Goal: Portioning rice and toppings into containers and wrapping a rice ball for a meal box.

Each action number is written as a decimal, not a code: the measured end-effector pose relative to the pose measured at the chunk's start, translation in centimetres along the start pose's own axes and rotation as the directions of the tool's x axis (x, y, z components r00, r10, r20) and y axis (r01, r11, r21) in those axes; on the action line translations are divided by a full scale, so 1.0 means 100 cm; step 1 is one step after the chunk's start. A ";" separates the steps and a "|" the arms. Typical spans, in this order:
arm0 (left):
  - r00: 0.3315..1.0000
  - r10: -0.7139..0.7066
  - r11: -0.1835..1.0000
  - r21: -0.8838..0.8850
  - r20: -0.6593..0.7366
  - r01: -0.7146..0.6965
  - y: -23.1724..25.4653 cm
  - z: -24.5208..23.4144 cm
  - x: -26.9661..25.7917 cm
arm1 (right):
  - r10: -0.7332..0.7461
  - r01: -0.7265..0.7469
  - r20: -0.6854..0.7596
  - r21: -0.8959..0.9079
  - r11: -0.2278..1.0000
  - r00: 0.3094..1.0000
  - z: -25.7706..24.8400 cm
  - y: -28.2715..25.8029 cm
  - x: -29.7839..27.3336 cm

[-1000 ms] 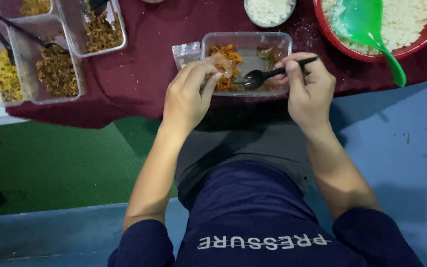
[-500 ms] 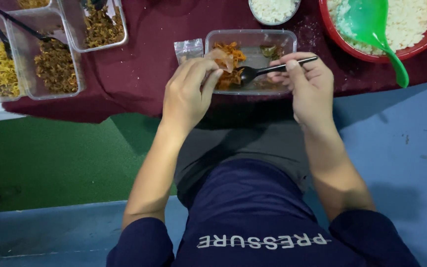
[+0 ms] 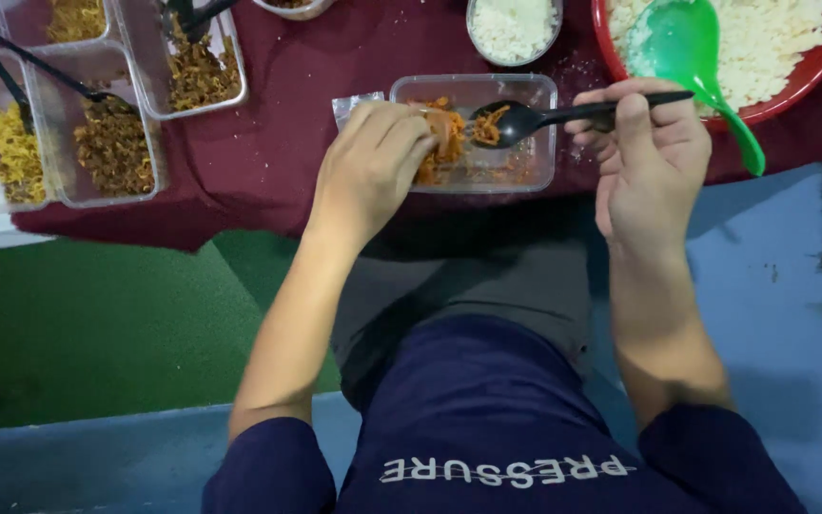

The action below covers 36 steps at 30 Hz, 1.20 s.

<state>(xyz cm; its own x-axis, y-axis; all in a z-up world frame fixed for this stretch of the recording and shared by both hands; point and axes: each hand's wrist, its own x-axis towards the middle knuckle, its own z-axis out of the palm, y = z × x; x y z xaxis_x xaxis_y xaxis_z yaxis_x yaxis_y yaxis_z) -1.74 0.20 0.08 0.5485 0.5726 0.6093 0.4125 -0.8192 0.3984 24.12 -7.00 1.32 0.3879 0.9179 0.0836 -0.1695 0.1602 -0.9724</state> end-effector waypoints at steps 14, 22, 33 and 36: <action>0.998 -0.021 0.998 -0.066 0.063 0.025 0.006 0.013 0.003 | -0.264 0.626 0.653 -0.412 0.662 0.710 0.030 -0.062 0.012; 0.999 0.000 0.998 0.060 0.035 -0.002 0.006 0.015 0.003 | -0.253 0.721 0.746 -0.405 0.562 0.617 0.036 -0.071 0.014; 0.957 -0.288 0.937 -0.199 0.022 0.287 0.003 -0.006 0.015 | -0.422 0.559 0.378 -0.415 0.718 0.824 0.017 -0.032 0.010; 0.918 -0.394 0.890 -0.228 0.051 0.395 0.007 -0.015 0.018 | -0.296 0.422 0.316 -0.487 0.765 0.901 0.005 -0.006 0.003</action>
<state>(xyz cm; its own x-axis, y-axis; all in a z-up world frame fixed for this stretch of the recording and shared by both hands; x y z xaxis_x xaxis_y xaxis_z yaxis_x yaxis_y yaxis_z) -1.59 0.63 2.48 0.3778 0.8500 0.3672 0.4181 -0.5104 0.7514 23.89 -6.61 2.07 0.1133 0.8948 0.4318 0.4747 0.3331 -0.8147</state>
